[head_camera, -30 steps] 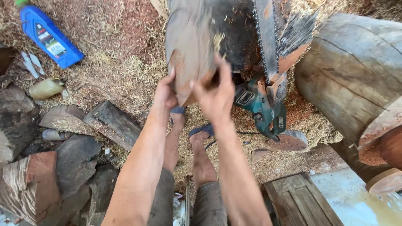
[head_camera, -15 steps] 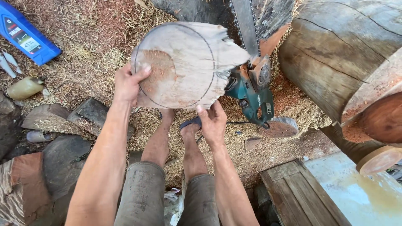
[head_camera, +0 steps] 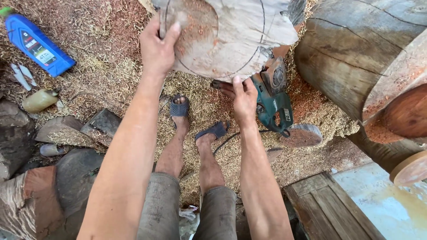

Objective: The person uses a chainsaw to cut pieces of wood placed on the ground, steadying the blocks with a foot or hand. They reposition and turn the wood blocks between cuts, trimming pieces into smaller sections.

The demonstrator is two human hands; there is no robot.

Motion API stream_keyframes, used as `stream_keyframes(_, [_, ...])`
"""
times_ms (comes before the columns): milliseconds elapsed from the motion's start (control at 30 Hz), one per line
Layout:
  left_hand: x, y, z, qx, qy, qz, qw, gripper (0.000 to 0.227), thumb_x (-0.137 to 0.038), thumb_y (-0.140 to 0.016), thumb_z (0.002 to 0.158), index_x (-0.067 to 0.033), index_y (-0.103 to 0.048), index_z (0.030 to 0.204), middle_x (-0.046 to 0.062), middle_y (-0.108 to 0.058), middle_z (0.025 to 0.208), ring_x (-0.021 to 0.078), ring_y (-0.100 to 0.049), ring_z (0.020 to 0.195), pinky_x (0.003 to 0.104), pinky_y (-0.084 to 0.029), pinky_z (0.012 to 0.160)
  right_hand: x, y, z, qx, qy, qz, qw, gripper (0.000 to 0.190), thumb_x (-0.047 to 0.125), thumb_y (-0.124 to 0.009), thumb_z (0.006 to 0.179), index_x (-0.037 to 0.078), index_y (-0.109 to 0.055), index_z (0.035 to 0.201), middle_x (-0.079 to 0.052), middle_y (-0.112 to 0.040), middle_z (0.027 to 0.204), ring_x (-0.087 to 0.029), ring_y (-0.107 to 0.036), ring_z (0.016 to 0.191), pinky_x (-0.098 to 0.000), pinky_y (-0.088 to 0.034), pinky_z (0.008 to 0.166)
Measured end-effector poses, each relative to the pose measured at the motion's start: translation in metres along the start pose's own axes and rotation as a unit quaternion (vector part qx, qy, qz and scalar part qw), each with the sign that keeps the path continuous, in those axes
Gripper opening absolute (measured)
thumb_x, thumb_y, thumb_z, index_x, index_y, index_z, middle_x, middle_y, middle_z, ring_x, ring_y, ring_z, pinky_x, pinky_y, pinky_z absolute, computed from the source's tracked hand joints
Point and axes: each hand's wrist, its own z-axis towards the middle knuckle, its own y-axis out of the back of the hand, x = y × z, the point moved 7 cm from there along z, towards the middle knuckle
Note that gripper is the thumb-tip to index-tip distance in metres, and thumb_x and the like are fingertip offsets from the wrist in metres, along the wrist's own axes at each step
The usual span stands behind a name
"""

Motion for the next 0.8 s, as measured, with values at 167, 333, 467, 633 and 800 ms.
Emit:
stream_keyframes(167, [-0.002,0.009,0.016,-0.013,0.028,0.106,0.994,0.045,-0.039,-0.069,0.102,-0.0088,-0.066,0.135,0.010,-0.075,0.124,0.0209,-0.072,0.118,0.044,-0.053,0.110,0.004,-0.008,0.001,0.036,0.009,0.029,0.999,0.031,0.026,-0.055,0.106,-0.001,-0.060,0.121,-0.020,-0.073,0.113,-0.030,-0.077,0.101,-0.0412,-0.066,0.087])
stream_keyframes(333, [0.003,0.015,0.012,-0.021,-0.006,0.157,0.987,0.045,-0.040,-0.064,0.104,-0.0062,-0.064,0.133,0.011,-0.074,0.122,0.0244,-0.071,0.116,0.043,-0.051,0.107,0.008,-0.010,-0.008,0.063,0.010,0.038,0.997,0.033,0.027,-0.053,0.108,-0.002,-0.057,0.123,-0.019,-0.072,0.111,-0.031,-0.077,0.101,-0.0414,-0.067,0.087])
stream_keyframes(467, [0.028,0.027,0.000,-0.033,0.020,0.161,0.986,0.042,-0.042,-0.058,0.107,-0.0047,-0.066,0.126,0.012,-0.075,0.115,0.0238,-0.072,0.109,0.041,-0.055,0.101,0.012,-0.009,-0.010,0.087,0.007,0.062,0.994,0.040,0.029,-0.052,0.108,-0.002,-0.056,0.132,-0.019,-0.071,0.118,-0.032,-0.075,0.104,-0.0430,-0.064,0.089])
stream_keyframes(633, [0.061,0.044,-0.032,-0.082,0.032,0.145,0.986,0.043,-0.043,-0.054,0.110,-0.0040,-0.066,0.125,0.012,-0.073,0.114,0.0208,-0.070,0.107,0.039,-0.056,0.098,0.044,0.011,0.002,-0.007,0.027,-0.021,0.999,0.056,0.036,-0.059,0.102,0.010,-0.045,0.149,-0.017,-0.049,0.150,-0.031,-0.062,0.126,-0.0477,-0.063,0.098])
stream_keyframes(800, [0.061,0.050,-0.053,-0.025,0.012,-0.035,0.999,0.050,-0.046,-0.055,0.110,-0.0013,-0.064,0.129,0.010,-0.072,0.120,0.0192,-0.065,0.112,0.036,-0.051,0.101,0.129,0.007,0.001,0.075,0.229,0.020,0.970,0.064,0.015,-0.071,0.095,0.014,-0.042,0.153,-0.007,-0.045,0.154,-0.018,-0.067,0.101,-0.0306,-0.063,0.073])
